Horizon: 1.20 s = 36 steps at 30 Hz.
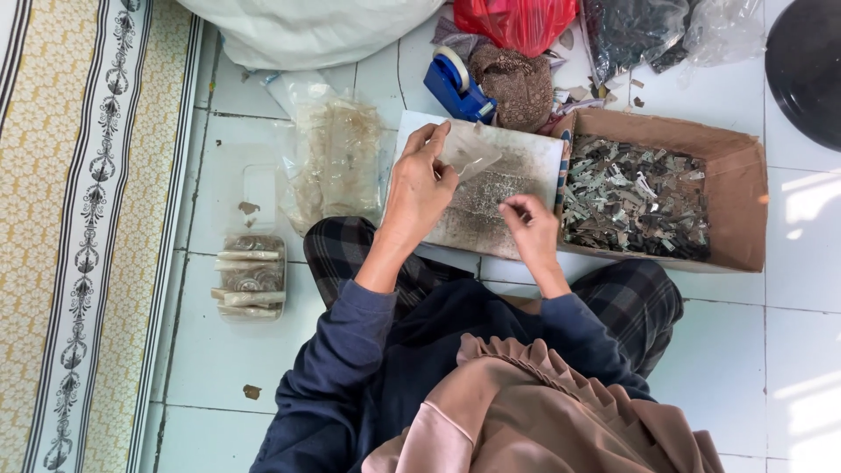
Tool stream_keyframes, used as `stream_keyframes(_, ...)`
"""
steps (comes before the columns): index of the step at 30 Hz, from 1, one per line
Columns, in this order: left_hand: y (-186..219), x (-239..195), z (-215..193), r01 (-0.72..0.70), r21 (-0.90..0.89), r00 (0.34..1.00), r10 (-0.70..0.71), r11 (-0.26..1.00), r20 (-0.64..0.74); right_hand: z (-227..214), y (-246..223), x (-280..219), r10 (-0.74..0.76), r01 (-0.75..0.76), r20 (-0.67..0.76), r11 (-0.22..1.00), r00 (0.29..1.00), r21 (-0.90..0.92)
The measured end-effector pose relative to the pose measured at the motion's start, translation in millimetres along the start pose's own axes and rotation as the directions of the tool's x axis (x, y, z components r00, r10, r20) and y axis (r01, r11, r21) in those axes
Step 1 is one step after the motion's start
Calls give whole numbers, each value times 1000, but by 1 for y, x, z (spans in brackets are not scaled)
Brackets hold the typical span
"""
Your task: Sorting and arranging small metal components from a cardboard box onto a template board.
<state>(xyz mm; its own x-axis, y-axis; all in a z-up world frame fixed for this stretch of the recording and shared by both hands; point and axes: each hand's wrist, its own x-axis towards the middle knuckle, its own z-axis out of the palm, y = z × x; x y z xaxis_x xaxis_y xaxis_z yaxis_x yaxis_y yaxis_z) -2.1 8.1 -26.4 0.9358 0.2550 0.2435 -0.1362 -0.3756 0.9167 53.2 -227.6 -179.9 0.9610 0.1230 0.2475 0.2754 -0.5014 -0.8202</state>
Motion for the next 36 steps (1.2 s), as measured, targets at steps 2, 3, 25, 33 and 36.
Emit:
stream_keyframes(2,1,0,-1,-13,7,1000,13,1000,-10,-19,-55,13,-93,94,-14,990,996,103)
stream_keyframes(3,2,0,0,-27,13,1000,27,1000,-16,-30,-82,20,-180,184,-42,962,983,201)
stream_keyframes(25,-12,-2,-26,-27,-157,990,5,987,-140,51,-65,71,-256,227,224,963,940,146)
stream_keyframes(33,-66,-12,-35,100,-136,989,-113,986,-94,40,-28,64,-295,264,318,955,901,138)
stream_keyframes(36,-80,-18,-32,127,-105,991,-130,986,-19,37,-13,54,-166,148,258,985,952,89)
